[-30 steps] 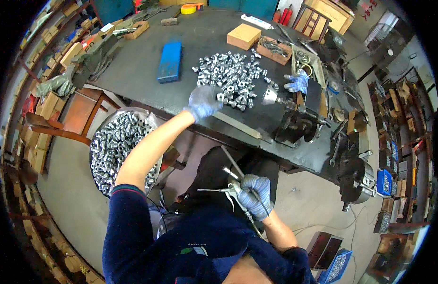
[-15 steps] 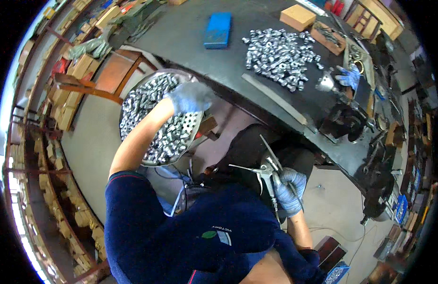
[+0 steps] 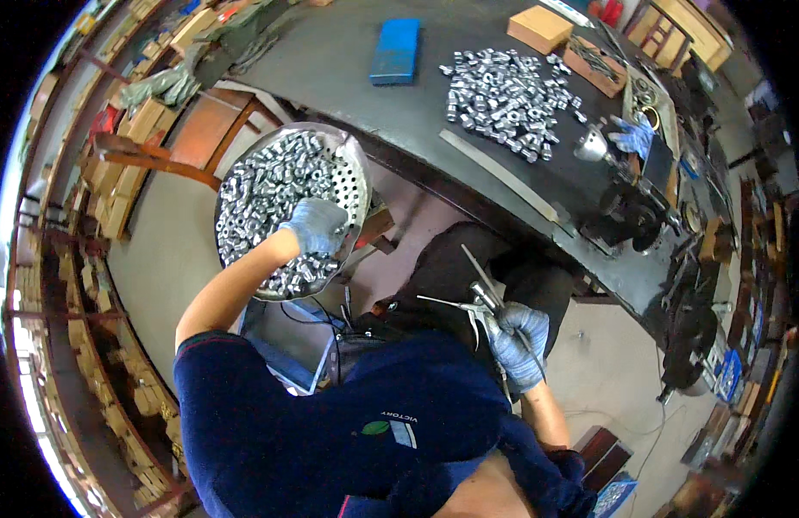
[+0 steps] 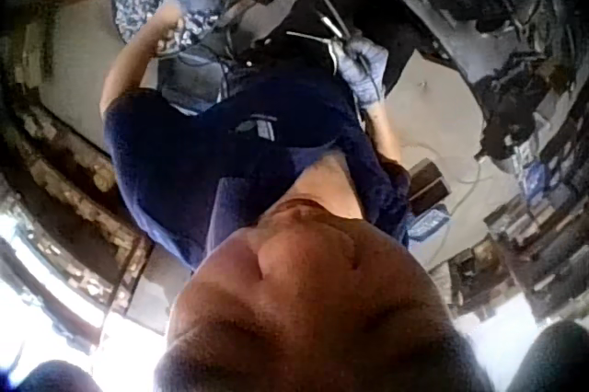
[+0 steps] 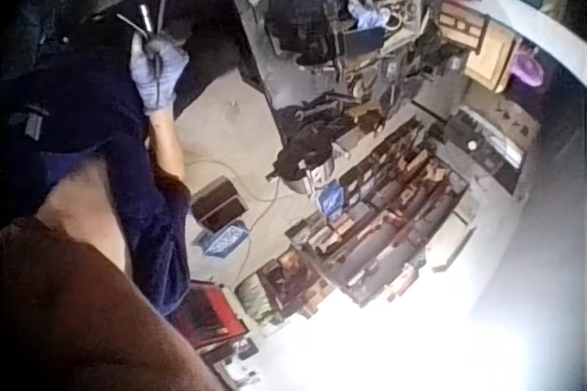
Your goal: The person picks up metal components one by one from a tray and uses a set of calipers to measure them, then places them into a pile on a workbench.
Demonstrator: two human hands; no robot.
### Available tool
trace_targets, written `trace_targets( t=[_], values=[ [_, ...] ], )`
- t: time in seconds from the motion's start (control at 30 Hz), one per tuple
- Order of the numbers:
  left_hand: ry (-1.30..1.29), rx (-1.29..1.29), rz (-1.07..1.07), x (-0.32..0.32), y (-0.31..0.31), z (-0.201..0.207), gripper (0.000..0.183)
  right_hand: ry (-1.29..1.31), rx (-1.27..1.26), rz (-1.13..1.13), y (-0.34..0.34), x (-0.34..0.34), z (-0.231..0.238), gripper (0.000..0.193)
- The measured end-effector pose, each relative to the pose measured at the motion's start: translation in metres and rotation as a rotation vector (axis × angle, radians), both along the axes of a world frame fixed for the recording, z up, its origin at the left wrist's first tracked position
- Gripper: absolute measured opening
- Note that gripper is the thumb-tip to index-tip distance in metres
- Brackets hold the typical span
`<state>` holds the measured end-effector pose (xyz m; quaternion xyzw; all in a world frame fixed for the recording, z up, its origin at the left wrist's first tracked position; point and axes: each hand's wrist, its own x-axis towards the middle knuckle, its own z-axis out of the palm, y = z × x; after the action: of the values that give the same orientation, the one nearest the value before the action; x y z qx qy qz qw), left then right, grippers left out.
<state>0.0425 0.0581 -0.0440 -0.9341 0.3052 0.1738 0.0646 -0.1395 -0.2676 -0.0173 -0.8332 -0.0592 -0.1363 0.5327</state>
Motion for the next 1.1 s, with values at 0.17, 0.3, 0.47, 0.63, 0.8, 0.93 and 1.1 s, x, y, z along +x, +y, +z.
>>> trace_targets(
  t=[0.17,0.3,0.47,0.63,0.8,0.93,1.1],
  values=[
    [0.667,-1.127,0.367,-0.018,-0.032,0.040,0.030,0.029,-0.055,0.035,-0.001,0.003,0.003,0.035],
    [1.140,-1.527,0.429,-0.055,-0.075,0.041,0.039,-0.046,-0.061,0.080,0.004,0.010,0.004,0.034],
    [1.571,-1.746,0.696,-0.085,-0.111,0.010,0.036,-0.060,0.008,0.058,0.002,0.012,0.006,0.035],
    [1.665,-1.792,0.749,-0.093,-0.128,0.004,0.041,-0.047,-0.004,0.071,-0.005,0.013,0.002,0.033],
    [1.378,-1.516,0.653,-0.079,-0.120,0.017,0.041,-0.026,-0.108,0.110,-0.006,0.016,0.010,0.033],
    [1.034,-1.231,0.380,-0.068,-0.120,0.036,0.035,-0.023,-0.242,0.107,0.000,0.018,0.008,0.040],
    [0.841,-1.098,0.129,-0.061,-0.123,0.044,0.033,0.027,-0.239,0.062,0.001,0.017,0.000,0.038]
  ],
)
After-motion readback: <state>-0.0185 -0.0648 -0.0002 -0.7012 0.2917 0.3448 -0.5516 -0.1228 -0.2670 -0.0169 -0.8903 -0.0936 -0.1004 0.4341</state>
